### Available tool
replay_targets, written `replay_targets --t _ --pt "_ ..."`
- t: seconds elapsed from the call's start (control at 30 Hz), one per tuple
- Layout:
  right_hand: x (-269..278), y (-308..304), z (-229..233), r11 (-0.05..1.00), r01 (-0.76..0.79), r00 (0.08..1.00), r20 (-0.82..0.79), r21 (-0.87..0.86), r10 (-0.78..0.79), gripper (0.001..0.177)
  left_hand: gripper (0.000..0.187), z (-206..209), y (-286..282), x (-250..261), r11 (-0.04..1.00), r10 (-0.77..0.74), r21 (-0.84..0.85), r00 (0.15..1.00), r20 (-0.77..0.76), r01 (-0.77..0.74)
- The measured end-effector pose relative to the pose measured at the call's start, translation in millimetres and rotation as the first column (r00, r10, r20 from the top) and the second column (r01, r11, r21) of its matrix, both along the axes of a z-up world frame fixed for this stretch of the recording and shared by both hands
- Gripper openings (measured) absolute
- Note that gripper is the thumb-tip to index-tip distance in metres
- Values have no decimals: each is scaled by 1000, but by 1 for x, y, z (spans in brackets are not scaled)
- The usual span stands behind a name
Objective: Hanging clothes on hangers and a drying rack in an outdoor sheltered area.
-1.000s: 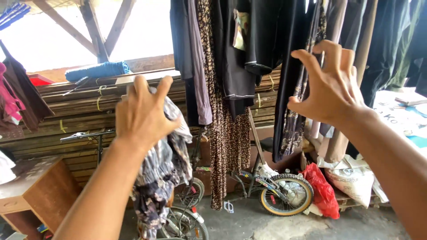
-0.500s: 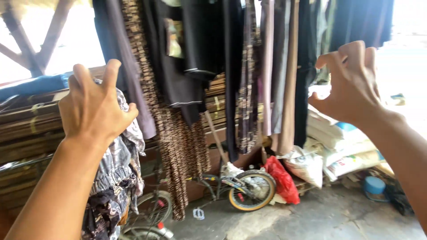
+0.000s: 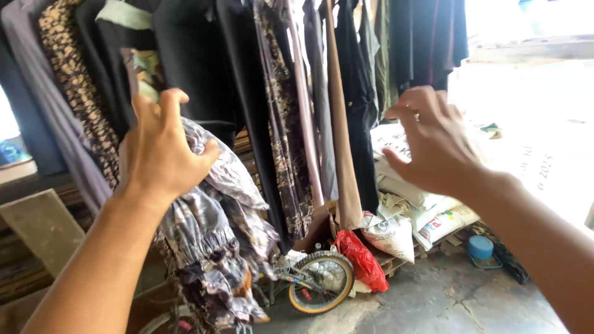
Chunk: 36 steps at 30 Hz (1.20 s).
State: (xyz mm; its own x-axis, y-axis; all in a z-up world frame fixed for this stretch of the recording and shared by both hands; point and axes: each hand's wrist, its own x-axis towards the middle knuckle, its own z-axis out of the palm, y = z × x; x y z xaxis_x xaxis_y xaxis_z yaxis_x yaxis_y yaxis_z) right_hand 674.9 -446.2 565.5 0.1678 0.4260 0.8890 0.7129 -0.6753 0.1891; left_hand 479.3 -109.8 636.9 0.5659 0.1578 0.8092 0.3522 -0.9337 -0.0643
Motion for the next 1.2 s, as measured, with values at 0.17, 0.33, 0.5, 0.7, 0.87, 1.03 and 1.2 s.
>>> replay_targets --t 0.17,0.33,0.5,0.7,0.87,1.03,1.2 --pt "18 16 7 979 56 998 -19 -194 -61 79 62 -6 -4 40 985 -112 134 994 12 110" --pt "60 36 31 932 188 978 -24 -310 -205 90 45 -9 -7 73 980 -186 74 983 -6 186" --pt "86 70 61 908 240 968 15 -342 -251 94 41 -11 10 111 972 -229 36 973 -32 230" --pt "113 131 67 846 194 857 -333 -497 -392 82 63 -9 26 161 935 -346 95 938 30 342" --pt "143 169 80 889 97 883 -373 -448 -285 78 72 4 33 197 934 -352 45 935 -40 354" --pt "181 182 103 931 119 872 -412 -344 -264 81 58 12 41 233 937 -333 101 942 -34 335" --pt "221 191 129 982 76 941 -313 -174 -128 83 40 18 49 256 943 -278 172 958 -70 286"
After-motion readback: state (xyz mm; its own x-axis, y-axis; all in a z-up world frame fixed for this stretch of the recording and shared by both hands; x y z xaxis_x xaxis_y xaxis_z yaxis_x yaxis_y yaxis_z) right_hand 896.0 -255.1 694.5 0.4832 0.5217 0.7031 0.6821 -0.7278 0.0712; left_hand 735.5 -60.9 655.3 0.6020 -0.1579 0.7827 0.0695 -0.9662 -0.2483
